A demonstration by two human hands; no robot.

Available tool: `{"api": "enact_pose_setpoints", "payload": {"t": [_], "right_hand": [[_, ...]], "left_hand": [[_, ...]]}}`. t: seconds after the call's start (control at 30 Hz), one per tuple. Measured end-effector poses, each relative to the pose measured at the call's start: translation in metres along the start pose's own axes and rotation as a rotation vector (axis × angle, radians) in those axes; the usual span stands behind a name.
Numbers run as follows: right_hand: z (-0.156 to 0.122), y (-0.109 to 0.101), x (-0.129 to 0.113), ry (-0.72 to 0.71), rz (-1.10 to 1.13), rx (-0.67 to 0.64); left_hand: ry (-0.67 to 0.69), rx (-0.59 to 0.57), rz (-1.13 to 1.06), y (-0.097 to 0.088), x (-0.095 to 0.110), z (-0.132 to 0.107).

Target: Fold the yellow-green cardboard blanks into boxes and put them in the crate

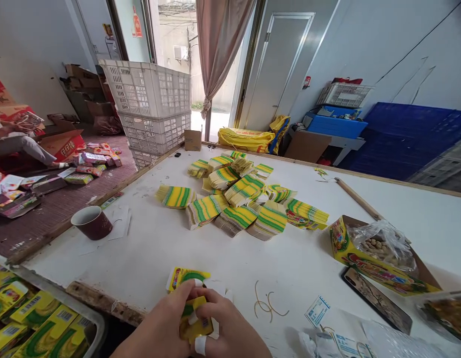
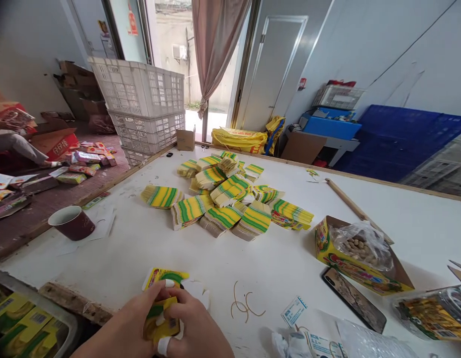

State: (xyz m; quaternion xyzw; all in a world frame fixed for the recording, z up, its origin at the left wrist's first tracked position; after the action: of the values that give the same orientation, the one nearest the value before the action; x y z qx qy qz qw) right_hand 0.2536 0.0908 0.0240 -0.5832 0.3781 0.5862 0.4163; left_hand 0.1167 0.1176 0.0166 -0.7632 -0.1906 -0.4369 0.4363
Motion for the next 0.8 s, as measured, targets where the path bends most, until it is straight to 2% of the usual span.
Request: {"api": "enact_pose_setpoints", "payload": {"t": [0.1, 0.17, 0.23, 0.33, 0.4, 0.43, 0.47, 0.53, 0.6, 0.63, 0.67, 0.73, 0.8], "right_hand": [[0.0, 0.01, 0.012, 0.067, 0.073, 0.084], [-0.001, 0.018, 0.025, 0.099, 0.163, 0.147], [-0.004, 0.023, 0.04, 0.121, 0.217, 0.21], [-0.009, 0.021, 0.06, 0.15, 0.112, 0.316], [-0.01, 0.021, 0.069, 0.163, 0.021, 0.373], [-0.009, 0.022, 0.071, 0.152, -0.009, 0.401], [-0.007, 0.026, 0.071, 0.119, -0.027, 0.423], [0.002, 0.039, 0.064, 0.015, -0.022, 0.414], [0.012, 0.057, 0.053, -0.096, 0.013, 0.334], [0.017, 0.063, 0.047, -0.126, 0.032, 0.301], [0.021, 0.068, 0.042, -0.131, 0.041, 0.274], [0.024, 0.07, 0.038, -0.091, 0.035, 0.27], [0.02, 0.064, 0.038, -0.036, 0.032, 0.258]], "left_hand": [[0.021, -0.013, 0.152, 0.008, -0.004, -0.002], [0.046, 0.034, 0.153, 0.001, -0.008, -0.003], [0.057, 0.131, 0.174, -0.021, -0.016, -0.008], [0.028, 0.344, 0.338, -0.074, -0.038, -0.023], [-0.043, 0.49, 0.451, -0.107, -0.054, -0.037], [-0.094, 0.539, 0.47, -0.116, -0.061, -0.045], [-0.134, 0.54, 0.457, -0.118, -0.066, -0.05], [-0.155, 0.504, 0.349, -0.101, -0.067, -0.056], [-0.137, 0.405, 0.192, -0.063, -0.063, -0.054], [-0.114, 0.429, 0.115, -0.047, -0.059, -0.053], [-0.1, 0.447, 0.056, -0.032, -0.057, -0.05], [-0.067, 0.405, 0.001, -0.011, -0.053, -0.042], [-0.033, 0.295, 0.04, -0.007, -0.053, -0.035]]}}
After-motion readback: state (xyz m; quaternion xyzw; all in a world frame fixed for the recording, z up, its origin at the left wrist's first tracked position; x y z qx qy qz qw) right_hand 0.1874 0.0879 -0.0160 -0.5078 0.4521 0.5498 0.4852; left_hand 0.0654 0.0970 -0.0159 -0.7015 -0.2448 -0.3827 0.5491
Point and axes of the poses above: each hand's wrist, its own z-axis towards the middle knuckle, its own y-axis out of the palm, x = y × z, the point moved 5 cm from there along z, towards the middle knuckle, and after that the axes turned 1 degree about z, right-handed, at the moved point
